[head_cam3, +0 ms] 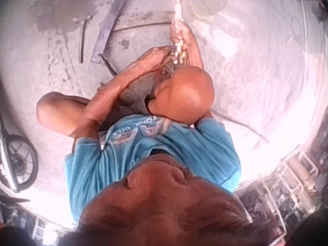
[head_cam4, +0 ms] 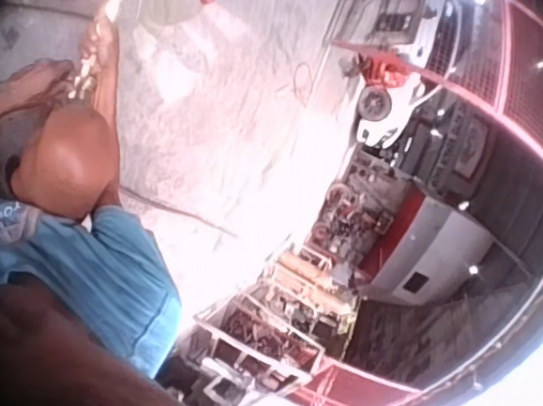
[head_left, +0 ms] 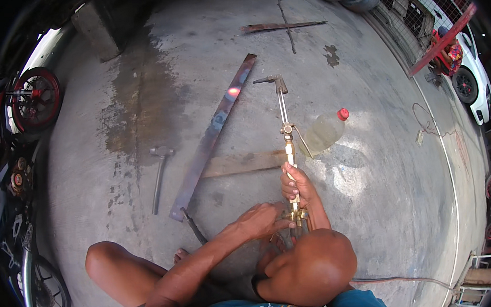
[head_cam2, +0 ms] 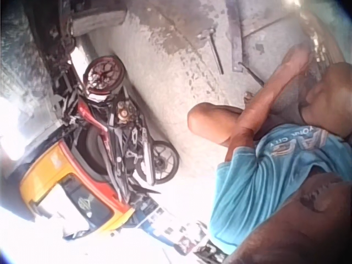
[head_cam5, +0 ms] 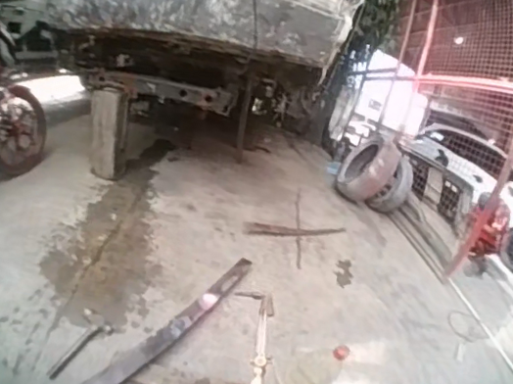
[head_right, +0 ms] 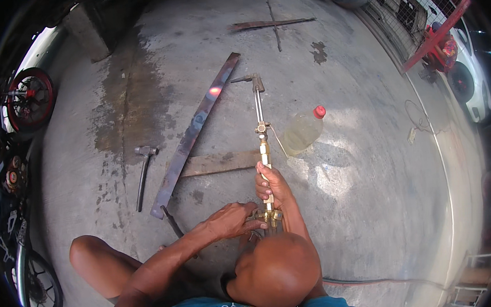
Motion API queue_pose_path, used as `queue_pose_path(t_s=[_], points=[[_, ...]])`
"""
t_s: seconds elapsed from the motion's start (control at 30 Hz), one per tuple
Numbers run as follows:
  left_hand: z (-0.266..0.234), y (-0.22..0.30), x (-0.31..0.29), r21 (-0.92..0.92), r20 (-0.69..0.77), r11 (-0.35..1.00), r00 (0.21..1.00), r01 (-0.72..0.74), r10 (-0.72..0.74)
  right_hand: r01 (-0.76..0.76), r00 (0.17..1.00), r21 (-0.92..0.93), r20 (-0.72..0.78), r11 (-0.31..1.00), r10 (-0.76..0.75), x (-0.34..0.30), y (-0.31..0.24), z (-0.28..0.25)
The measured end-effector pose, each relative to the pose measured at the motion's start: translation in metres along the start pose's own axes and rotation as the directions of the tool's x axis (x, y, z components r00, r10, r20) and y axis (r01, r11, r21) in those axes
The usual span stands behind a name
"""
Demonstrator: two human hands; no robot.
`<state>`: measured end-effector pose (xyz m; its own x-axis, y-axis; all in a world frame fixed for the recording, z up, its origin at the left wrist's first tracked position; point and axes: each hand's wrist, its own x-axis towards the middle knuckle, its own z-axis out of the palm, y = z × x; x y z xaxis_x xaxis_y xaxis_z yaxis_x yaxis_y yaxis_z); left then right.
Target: The person heats a long metal blade with a blowtorch, then hammers the heated section to shape it. After cooling the metal with water, the person hands the blade to another person and picks up a second metal bar to repeat the heating and hammering process.
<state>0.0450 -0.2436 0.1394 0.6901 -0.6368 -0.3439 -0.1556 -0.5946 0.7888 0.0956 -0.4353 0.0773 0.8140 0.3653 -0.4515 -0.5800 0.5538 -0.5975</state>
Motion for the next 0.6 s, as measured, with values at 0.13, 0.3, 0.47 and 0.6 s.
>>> queue_pose_path(t_s=[0.13, 0.3, 0.47, 0.6], points=[[-0.033, -0.007, 0.042, -0.089, -0.242, 0.996, 0.969, 0.031, -0.051, -0.034, 0.995, -0.040, -0.095, 0.999, 0.030, -0.007, 0.007, -0.012], [-0.033, -0.007, 0.106, -0.018, -0.605, 1.000, 0.796, 0.025, -0.031, -0.114, 0.990, -0.072, -0.088, 0.991, 0.107, -0.029, 0.018, -0.011], [0.018, -0.007, 0.126, 0.078, -0.542, 0.997, 0.840, 0.008, 0.036, -0.173, 0.966, -0.069, -0.207, 0.983, 0.155, -0.070, 0.041, -0.034], [0.057, -0.013, 0.125, 0.411, -0.510, 0.908, 0.804, -0.084, 0.305, -0.217, 0.943, -0.119, -0.282, 0.969, 0.176, -0.098, 0.054, -0.041]])
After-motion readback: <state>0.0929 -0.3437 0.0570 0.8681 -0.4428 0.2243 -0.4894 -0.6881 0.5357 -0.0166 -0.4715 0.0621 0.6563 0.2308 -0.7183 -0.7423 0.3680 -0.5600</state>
